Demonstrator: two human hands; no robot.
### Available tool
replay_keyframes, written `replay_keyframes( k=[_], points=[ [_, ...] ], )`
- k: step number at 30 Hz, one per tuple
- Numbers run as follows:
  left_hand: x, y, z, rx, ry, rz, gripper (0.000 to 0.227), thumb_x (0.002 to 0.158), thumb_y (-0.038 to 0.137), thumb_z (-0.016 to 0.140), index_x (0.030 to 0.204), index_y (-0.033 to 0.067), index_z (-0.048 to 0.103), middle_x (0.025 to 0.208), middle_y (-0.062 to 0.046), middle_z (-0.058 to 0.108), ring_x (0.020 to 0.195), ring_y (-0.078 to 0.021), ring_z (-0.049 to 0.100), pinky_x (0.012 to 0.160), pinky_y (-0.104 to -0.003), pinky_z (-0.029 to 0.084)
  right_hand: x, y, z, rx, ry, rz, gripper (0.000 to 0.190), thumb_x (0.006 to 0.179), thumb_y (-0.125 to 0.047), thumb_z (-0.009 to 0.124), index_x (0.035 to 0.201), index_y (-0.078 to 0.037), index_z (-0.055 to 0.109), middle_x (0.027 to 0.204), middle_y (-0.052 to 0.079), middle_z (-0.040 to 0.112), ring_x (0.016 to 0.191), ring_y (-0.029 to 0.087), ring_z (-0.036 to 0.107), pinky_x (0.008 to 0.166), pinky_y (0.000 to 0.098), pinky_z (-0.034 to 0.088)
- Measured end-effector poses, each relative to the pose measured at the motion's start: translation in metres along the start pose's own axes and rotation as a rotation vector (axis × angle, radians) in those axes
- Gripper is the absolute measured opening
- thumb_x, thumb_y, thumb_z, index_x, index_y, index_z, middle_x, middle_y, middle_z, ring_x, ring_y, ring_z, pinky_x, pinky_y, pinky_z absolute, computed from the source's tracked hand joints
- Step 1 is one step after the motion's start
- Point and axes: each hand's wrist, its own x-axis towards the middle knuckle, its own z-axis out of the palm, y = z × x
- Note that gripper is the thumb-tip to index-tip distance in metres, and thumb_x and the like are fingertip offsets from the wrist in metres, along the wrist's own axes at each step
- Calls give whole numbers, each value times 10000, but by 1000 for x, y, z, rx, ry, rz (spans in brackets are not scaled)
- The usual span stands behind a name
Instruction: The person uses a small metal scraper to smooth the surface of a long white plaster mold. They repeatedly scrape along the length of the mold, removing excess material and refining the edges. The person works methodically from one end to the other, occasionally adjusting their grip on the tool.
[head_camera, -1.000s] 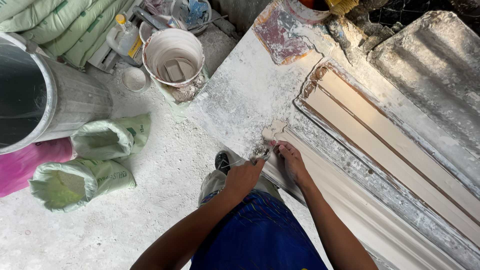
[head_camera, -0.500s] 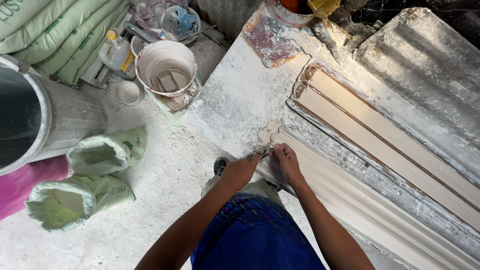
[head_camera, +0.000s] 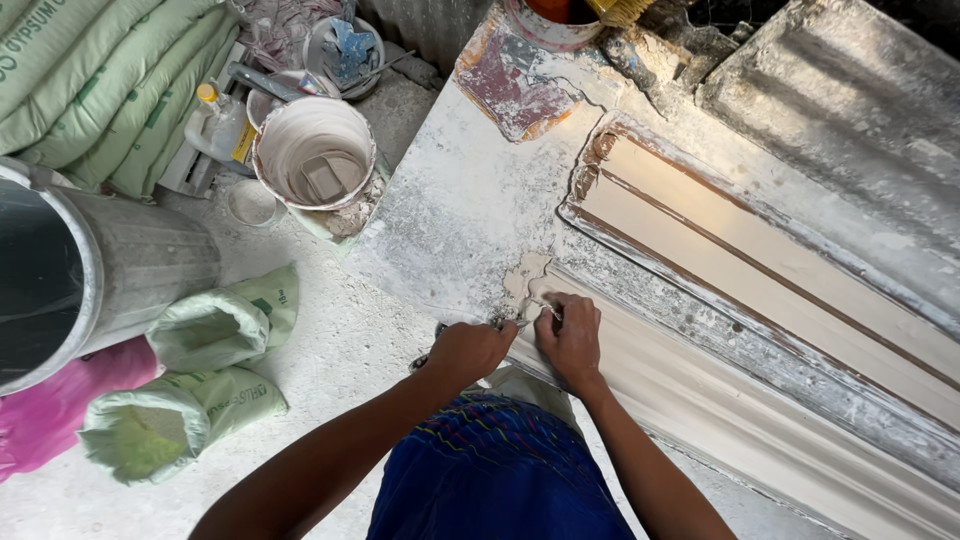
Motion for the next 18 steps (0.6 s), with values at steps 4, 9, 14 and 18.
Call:
replay_keyframes(
  k=[4,9,14,18],
  points=[
    [11,10,-19,-72,-144,-149,199,968,128,570,1140,51,506,766,-171,724,689,-360,741,529,-493,579,6,-7,3,8,41,-40,209,894,-93,700,1101,-73,701,1024,73,652,993,279,572,897,419,426],
    [17,26,-24,-172,-273,-213,201,960,98,560,1145,46,502,878,-180,743,817,-362,754,627,-491,601,8,-5,4,7,9,56,153,924,-123,715,1067,-69,714,1082,94,641,1070,309,580,942,439,431],
    [30,29,-18,-277,-221,-279,178,967,110,545,1130,46,511,945,-193,739,846,-371,752,672,-501,602,16,-3,6,-53,32,-34,137,929,-108,675,1042,-30,675,1324,147,624,1350,392,507,1150,548,337],
    [30,21,-8,-271,-183,-301,121,1001,130,517,1100,67,543,958,-189,744,869,-374,745,703,-522,589,1,-1,7,-45,16,6,135,978,-127,640,1063,-23,655,1457,184,572,1429,420,457,1223,579,285]
  ],
)
